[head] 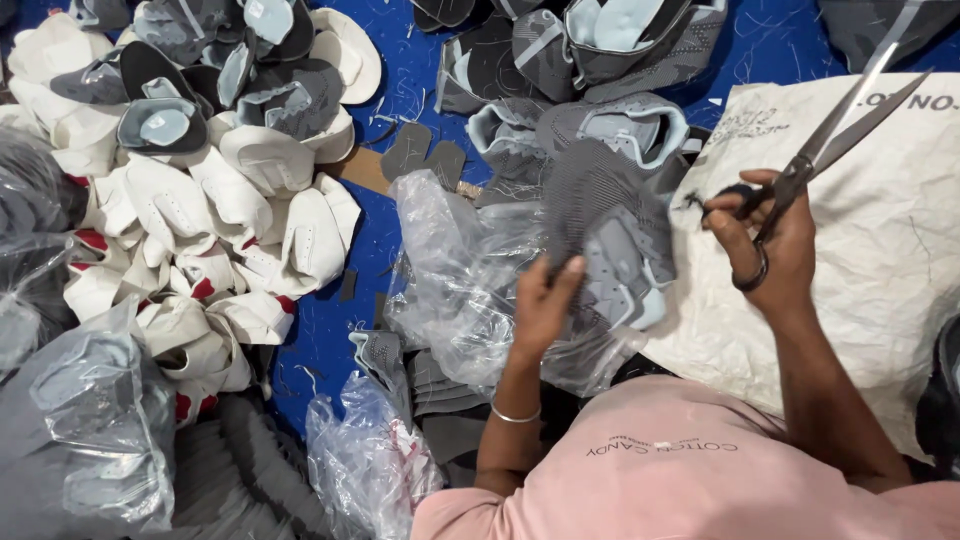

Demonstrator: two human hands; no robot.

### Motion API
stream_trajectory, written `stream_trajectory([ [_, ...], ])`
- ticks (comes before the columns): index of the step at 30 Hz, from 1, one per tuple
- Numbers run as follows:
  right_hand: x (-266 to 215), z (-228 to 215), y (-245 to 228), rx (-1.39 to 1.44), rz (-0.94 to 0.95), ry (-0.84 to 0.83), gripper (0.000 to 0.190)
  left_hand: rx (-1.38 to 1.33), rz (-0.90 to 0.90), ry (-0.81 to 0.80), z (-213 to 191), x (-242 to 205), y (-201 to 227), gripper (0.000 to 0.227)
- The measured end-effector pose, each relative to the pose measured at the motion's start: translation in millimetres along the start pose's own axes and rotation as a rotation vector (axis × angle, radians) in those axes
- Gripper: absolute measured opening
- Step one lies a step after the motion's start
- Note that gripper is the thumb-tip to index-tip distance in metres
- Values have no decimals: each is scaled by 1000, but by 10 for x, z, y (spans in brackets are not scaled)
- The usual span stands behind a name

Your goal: The person uses shears to trim excess material from the heel and sole areas of several gray and white shoes. They handle the shoes one by one, cutting away loose fabric and threads, and occasionally placing the trimmed shoes into a plastic bag.

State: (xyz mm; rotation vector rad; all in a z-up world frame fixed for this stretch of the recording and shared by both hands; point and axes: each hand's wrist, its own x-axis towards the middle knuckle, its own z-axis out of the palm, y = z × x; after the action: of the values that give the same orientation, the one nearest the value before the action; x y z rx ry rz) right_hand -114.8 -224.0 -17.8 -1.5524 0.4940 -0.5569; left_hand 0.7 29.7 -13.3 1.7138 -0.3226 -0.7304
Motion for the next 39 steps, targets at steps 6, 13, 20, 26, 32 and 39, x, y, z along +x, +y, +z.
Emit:
stream_trajectory([
  [6, -248, -146, 870, 583, 240, -223, 72, -688, -38, 25, 46, 236, 95, 27],
  [13, -423, -88, 380, 753, 374, -50, 59, -503, -119, -64, 399, 282, -402, 32],
  [20, -252, -99, 282, 799, 440, -49, 59, -342, -11, -69, 376, 177, -17, 36],
  [26, -152, 28, 189, 803, 344, -30, 54, -540, 2, -4, 370, 154, 208, 38],
  [32, -240, 47, 181, 666, 423, -103, 46, -571, -15, 60, 295, 173, 58, 32],
  [39, -320, -79, 392, 637, 453, -68, 44, -560, -65, -21, 386, 145, -24, 38],
])
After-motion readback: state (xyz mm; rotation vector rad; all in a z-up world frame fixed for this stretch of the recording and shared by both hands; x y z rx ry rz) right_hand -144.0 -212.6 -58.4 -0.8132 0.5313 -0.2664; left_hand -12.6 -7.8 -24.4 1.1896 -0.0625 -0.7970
